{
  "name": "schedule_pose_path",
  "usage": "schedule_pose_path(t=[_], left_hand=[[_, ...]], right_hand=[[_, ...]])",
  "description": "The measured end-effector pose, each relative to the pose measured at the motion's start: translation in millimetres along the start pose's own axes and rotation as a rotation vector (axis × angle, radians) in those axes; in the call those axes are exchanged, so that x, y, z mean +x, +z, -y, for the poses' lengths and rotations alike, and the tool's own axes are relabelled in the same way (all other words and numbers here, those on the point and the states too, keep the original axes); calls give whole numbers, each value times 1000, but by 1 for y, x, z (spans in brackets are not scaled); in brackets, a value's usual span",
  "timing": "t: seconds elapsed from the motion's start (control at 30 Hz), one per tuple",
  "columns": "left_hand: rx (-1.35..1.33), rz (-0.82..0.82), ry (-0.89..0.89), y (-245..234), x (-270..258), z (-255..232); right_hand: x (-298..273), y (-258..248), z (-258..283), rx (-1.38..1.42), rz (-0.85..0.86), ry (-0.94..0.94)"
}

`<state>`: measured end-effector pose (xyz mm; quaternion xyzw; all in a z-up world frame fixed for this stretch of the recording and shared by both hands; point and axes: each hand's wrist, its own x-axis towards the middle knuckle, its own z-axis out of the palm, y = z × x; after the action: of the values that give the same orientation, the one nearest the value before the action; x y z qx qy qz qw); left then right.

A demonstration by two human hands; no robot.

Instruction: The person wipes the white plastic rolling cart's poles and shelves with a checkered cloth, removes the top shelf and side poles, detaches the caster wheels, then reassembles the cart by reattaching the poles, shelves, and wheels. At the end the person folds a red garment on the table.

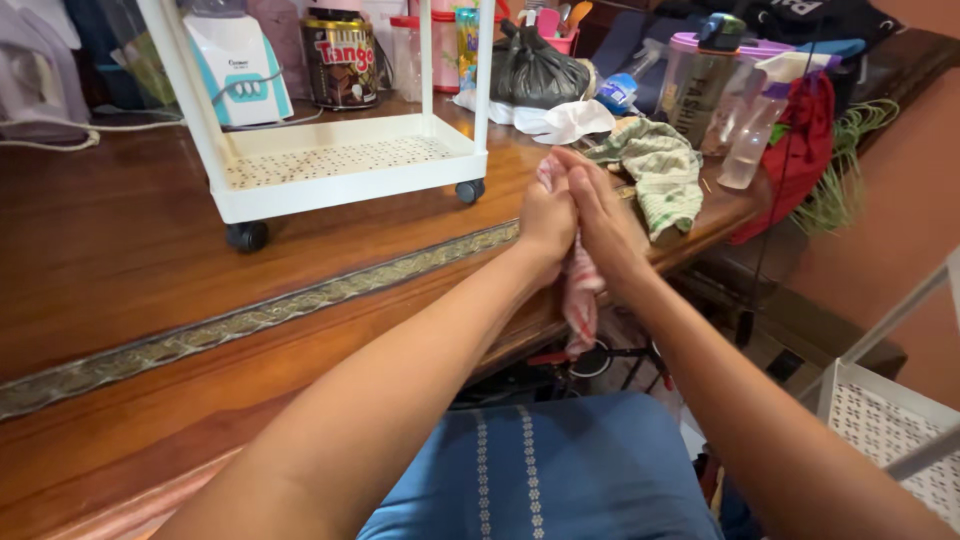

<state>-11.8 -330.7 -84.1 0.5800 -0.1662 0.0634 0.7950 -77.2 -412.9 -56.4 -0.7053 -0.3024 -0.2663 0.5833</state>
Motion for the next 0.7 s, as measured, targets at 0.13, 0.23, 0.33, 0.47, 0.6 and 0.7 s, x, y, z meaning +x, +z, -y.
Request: schedule_pose_path(t=[0.13, 0.23, 0.33, 0.47, 0.6, 0.7], left_hand=[[156, -152, -169, -17, 0, -35], [700, -159, -22, -62, -6, -74], [817, -182, 513, -129, -31, -116], [914, -364, 954, -227, -64, -173], [909, -631, 885, -312, -78, -208], [913, -783, 762, -365, -81, -208]], right_hand=[[-22, 14, 16, 113, 122, 30], [-11, 1, -1, -87, 126, 312], [22, -40, -35, -696, -149, 56], [42, -52, -95, -1187, 155, 223], [29, 41, -104, -1849, 732, -398], [-1, 149, -58, -1463, 847, -96]])
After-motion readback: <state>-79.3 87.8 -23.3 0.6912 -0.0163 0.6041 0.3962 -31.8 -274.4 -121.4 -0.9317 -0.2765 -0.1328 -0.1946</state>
